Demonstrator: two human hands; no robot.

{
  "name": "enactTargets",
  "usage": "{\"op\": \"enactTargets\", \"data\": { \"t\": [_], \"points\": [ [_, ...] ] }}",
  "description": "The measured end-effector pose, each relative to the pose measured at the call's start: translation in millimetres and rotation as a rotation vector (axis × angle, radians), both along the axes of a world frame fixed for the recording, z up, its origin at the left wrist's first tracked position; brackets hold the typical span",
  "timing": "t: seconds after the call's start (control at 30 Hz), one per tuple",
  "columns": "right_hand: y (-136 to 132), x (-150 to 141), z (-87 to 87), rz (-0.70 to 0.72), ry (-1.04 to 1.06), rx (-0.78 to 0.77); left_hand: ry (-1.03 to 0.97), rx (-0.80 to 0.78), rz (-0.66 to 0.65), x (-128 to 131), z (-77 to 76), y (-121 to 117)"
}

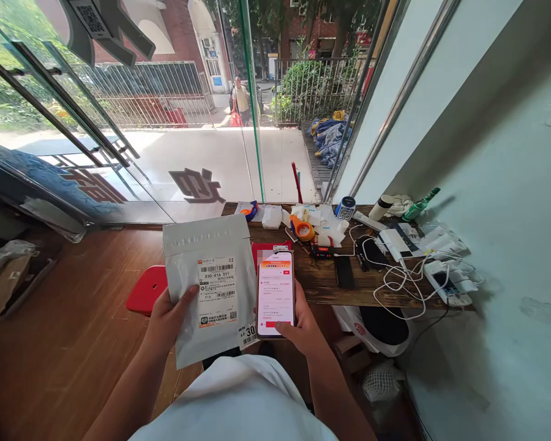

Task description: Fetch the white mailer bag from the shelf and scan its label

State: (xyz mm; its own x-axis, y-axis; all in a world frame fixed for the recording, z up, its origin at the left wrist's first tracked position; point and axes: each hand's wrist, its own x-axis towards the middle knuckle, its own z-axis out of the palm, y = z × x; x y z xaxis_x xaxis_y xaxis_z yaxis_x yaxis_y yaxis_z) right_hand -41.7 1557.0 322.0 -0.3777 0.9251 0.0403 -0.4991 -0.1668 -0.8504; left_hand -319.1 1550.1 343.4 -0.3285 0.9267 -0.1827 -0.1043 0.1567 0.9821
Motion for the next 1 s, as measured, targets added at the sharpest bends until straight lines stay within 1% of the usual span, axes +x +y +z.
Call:
{"op": "enactTargets", "data": {
  "t": [0.2, 0.47, 0.57, 0.63, 0.7, 0.73, 0.8, 0.87, 0.9, 0.97, 1.0],
  "points": [
    [2, 2, -3.9, 0.029, -0.018, 0.014, -0.009, -0.008, 0.005, 1, 3.8, 1],
    [4, -1, 0.1, 0.02, -0.022, -0.001, -0.017, -0.001, 0.005, 1, 1.6, 5],
    [8, -1, -5.9, 0.02, 0.021, -0.031, 0.001, 0.001, 0.012, 0, 0.0, 8],
    [13, -1, -16.3, -0.006, 0.063, -0.065, 0.033, -0.016, 0.027, -4, -2.9, 9],
    [21, -2, -35.0, -0.072, 0.119, -0.111, 0.11, -0.058, 0.056, -12, -9.3, 9],
    [26, -2, -48.2, -0.115, 0.146, -0.137, 0.168, -0.089, 0.078, -17, -13.8, 9],
    [38, 1, -82.9, -0.209, 0.175, -0.19, 0.278, -0.167, 0.109, -28, -24.7, 10],
    [54, 7, -127.0, -0.312, 0.123, -0.256, 0.348, -0.249, 0.134, -37, -34.9, 11],
    [63, 11, -151.2, -0.374, 0.051, -0.291, 0.369, -0.288, 0.153, -41, -38.6, 12],
    [81, 23, -199.6, -0.547, -0.186, -0.348, 0.399, -0.361, 0.176, -43, -41.9, 14],
    [90, 29, -222.1, -0.63, -0.329, -0.34, 0.428, -0.393, 0.184, -43, -41.7, 15]
  ]
}}
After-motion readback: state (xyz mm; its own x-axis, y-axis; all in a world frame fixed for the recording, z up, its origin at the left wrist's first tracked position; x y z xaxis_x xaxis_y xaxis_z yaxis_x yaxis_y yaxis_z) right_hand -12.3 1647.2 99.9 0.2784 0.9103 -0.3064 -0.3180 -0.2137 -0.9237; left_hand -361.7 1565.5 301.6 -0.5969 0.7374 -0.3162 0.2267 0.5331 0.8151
